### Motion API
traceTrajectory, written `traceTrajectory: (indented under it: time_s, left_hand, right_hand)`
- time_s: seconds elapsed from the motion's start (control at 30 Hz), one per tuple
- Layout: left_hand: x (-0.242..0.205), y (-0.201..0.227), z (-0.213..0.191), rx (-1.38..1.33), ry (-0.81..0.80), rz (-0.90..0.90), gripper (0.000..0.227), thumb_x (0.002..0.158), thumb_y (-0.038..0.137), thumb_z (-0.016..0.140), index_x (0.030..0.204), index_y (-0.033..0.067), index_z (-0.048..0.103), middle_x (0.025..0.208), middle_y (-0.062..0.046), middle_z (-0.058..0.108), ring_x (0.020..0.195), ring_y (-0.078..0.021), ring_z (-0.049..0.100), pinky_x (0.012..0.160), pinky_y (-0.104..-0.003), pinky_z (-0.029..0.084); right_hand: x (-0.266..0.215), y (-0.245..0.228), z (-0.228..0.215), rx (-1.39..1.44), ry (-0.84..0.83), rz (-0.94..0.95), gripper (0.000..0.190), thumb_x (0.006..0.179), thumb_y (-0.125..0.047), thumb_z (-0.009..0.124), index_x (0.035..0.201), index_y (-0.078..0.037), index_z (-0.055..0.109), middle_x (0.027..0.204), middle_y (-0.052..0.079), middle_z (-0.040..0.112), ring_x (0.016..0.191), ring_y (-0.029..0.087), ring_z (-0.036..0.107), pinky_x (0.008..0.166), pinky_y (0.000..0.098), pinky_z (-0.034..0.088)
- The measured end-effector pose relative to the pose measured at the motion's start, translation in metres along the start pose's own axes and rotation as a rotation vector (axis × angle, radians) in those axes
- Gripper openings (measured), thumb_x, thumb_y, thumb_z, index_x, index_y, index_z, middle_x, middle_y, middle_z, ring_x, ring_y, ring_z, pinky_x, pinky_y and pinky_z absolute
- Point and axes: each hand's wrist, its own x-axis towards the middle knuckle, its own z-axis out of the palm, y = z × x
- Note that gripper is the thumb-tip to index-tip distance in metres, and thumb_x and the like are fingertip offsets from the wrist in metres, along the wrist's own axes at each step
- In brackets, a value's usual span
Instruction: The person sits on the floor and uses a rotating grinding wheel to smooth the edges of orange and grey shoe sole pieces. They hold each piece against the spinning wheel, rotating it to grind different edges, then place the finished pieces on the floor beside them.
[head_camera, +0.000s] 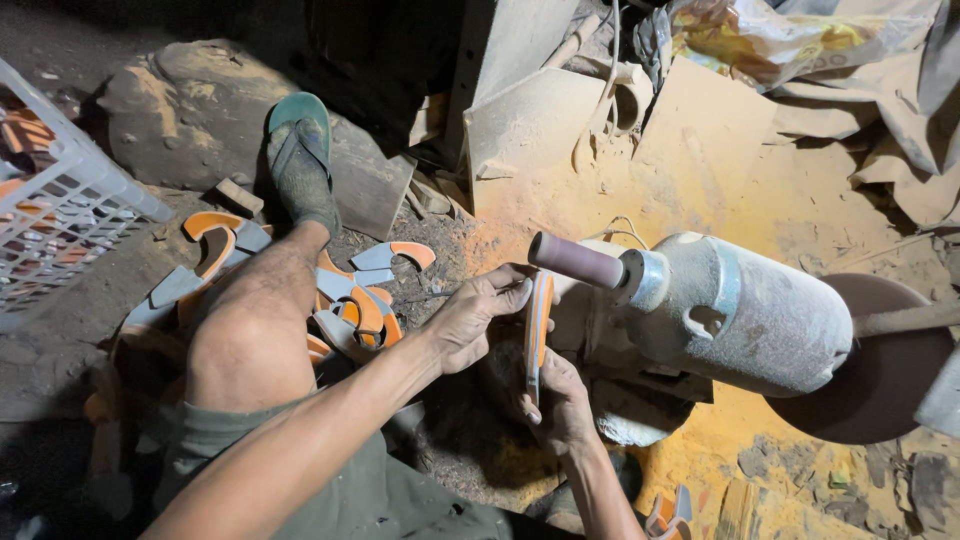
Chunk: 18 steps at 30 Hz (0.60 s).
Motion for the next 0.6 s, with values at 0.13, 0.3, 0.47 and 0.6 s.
traceTrajectory:
  time_s: [0.13, 0.3, 0.47, 0.6]
  left_hand:
    - [-0.008, 0.003, 0.008, 0.027, 0.057, 0.009, 0.037, 0.096, 0.023, 0.07, 0.13, 0.01, 0.063, 0.117, 0.0, 0.07, 0.105, -0.0095, 0.067, 0.094, -0.03, 0.052]
    - [-0.004, -0.007, 0.006, 0.255, 0.231, 0.057, 0.035, 0.093, 0.024, 0.068, 0.123, 0.0072, 0.063, 0.11, 0.0, 0.073, 0.096, -0.0106, 0.069, 0.083, -0.032, 0.057]
    - [0.003, -0.017, 0.0, 0.353, 0.211, 0.163, 0.032, 0.107, 0.031, 0.057, 0.119, 0.0044, 0.072, 0.106, -0.003, 0.072, 0.094, -0.0069, 0.064, 0.083, -0.021, 0.053]
    - [0.009, -0.02, -0.003, 0.241, 0.223, 0.014, 0.032, 0.105, 0.033, 0.052, 0.108, 0.0085, 0.071, 0.089, 0.001, 0.072, 0.07, -0.0046, 0.062, 0.056, -0.02, 0.046]
  right_hand:
    - [-0.001, -0.01, 0.024, 0.03, 0.435, 0.19, 0.056, 0.089, -0.053, 0.054, 0.111, -0.003, 0.064, 0.085, 0.005, 0.066, 0.072, 0.016, 0.065, 0.067, 0.0337, 0.057]
    - [0.017, -0.004, 0.042, -0.406, 0.325, -0.284, 0.047, 0.102, -0.043, 0.055, 0.126, -0.003, 0.06, 0.108, 0.001, 0.066, 0.098, 0.011, 0.059, 0.088, 0.0305, 0.049]
    - [0.034, 0.0, 0.04, -0.291, 0.453, -0.169, 0.05, 0.108, -0.045, 0.05, 0.117, 0.002, 0.061, 0.09, 0.002, 0.062, 0.078, 0.013, 0.056, 0.07, 0.0314, 0.048]
    - [0.044, 0.008, 0.05, -0.175, 0.385, -0.126, 0.046, 0.103, -0.052, 0.046, 0.107, -0.009, 0.059, 0.08, -0.001, 0.057, 0.066, 0.009, 0.05, 0.061, 0.027, 0.045]
